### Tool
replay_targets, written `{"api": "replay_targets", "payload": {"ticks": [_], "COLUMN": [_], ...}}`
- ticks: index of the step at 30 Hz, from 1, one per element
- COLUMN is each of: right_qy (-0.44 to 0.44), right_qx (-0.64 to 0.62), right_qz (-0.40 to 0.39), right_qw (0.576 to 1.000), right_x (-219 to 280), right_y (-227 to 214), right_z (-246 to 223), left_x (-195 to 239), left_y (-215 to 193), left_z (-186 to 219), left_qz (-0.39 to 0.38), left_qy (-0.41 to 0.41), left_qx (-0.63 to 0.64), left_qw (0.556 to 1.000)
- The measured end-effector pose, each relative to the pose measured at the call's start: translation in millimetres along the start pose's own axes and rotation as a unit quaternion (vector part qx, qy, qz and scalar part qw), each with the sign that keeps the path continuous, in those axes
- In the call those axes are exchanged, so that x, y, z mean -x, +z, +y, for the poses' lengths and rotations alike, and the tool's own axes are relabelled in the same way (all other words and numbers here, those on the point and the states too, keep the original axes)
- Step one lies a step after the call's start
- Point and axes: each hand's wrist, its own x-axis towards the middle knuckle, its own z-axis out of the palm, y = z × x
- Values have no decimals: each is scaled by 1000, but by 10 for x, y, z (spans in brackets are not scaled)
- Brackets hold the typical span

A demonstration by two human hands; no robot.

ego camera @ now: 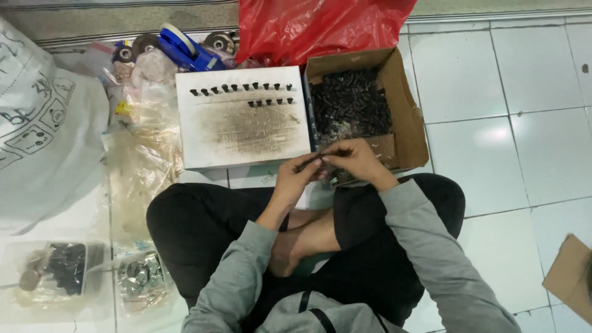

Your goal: Manually inserting small black components into a white template board while sitting on the floor.

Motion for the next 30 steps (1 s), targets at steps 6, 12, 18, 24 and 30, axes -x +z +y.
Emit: {"api": "replay_targets", "payload": {"ticks": [6,12,18,24,30], "right_qy": [23,112,91,96,40], "right_qx": [11,348,454,446,202], "right_qz": [37,87,42,36,109], "right_qw": [999,927,885,889,973], "right_x": [-89,-356,-345,-353,-346], "right_y": [-365,-618,-432,-388,-299], "right_z": [82,654,511,489,417], "left_x": [-138,-291,-300,-246,-110], "left_y": [-120,-172,-230,-224,-378], "left_z": [-215,-320,-303,-190,161], "left_qz": [39,25,27,29,41], "left_qy": [11,66,94,85,69], "left_qx": [58,-33,-15,-10,31], "left_qw": [998,997,995,996,996]}}
